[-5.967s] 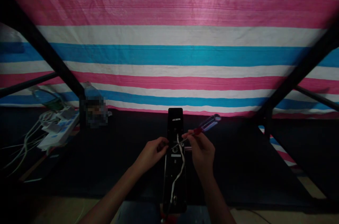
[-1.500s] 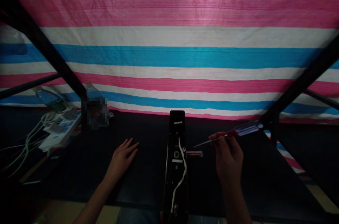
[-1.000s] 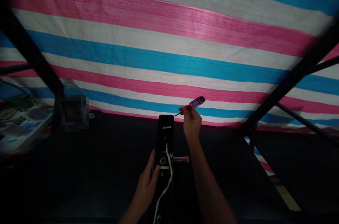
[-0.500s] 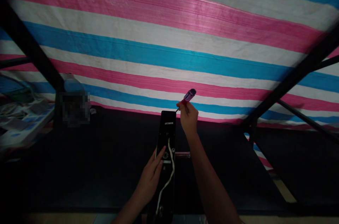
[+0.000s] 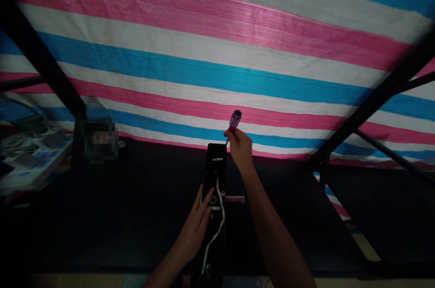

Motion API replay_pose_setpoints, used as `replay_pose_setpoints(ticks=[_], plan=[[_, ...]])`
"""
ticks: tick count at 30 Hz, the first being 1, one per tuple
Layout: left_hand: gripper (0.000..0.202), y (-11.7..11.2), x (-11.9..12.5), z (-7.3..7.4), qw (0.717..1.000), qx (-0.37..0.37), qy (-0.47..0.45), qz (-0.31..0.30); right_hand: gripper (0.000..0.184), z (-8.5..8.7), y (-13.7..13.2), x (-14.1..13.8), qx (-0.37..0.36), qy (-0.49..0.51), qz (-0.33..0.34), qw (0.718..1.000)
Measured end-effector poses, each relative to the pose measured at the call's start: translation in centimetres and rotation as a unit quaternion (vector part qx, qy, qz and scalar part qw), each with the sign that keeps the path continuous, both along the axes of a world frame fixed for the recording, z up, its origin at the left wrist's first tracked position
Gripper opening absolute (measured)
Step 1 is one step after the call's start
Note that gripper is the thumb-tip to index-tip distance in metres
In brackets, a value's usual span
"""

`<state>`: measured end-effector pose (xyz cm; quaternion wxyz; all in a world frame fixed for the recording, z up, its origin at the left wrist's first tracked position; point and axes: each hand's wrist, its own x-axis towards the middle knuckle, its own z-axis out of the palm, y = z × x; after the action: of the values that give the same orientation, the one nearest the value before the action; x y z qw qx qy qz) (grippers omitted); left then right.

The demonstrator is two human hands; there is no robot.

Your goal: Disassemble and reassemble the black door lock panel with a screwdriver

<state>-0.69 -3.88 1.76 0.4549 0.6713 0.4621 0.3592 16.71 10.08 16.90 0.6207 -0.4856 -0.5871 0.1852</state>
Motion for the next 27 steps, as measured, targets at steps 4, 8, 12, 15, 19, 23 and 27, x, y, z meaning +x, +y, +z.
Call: replay_pose_setpoints(ticks=[4,8,12,15,19,23,27], plan=[[0.050,0.2,-0.2,-0.4,1.000,0.003,-0.014,-0.005,0.029,-0.1,0.0,0.1,0.002,0.007,-0.008,1.000],[0.050,0.2,-0.2,-0.4,1.000,-0.007,-0.014,-0.007,0.031,-0.1,0.5,-0.1,0.016,0.007,-0.017,1.000],[0.049,0.3,-0.5,-0.4,1.000,-0.016,-0.019,-0.009,0.031,-0.1,0.8,-0.4,0.010,-0.026,-0.008,1.000],[0.048,0.6,-1.0,-0.7,0.999,-0.011,-0.038,-0.025,0.031,-0.3,0.9,-0.5,0.000,-0.037,0.000,0.999],[0.048,1.3,-1.6,-1.2,0.998,-0.013,-0.053,-0.039,0.028,-0.7,0.9,-0.5,0.001,-0.031,0.005,1.000],[0.049,1.5,-1.8,-0.9,0.997,-0.024,-0.052,-0.051,0.019,-0.7,0.6,-0.6,-0.001,-0.007,0.009,1.000],[0.051,1.6,-1.6,-0.8,0.995,0.018,-0.070,-0.074,0.021,-1.1,1.3,-0.2,0.032,-0.003,0.002,0.999]])
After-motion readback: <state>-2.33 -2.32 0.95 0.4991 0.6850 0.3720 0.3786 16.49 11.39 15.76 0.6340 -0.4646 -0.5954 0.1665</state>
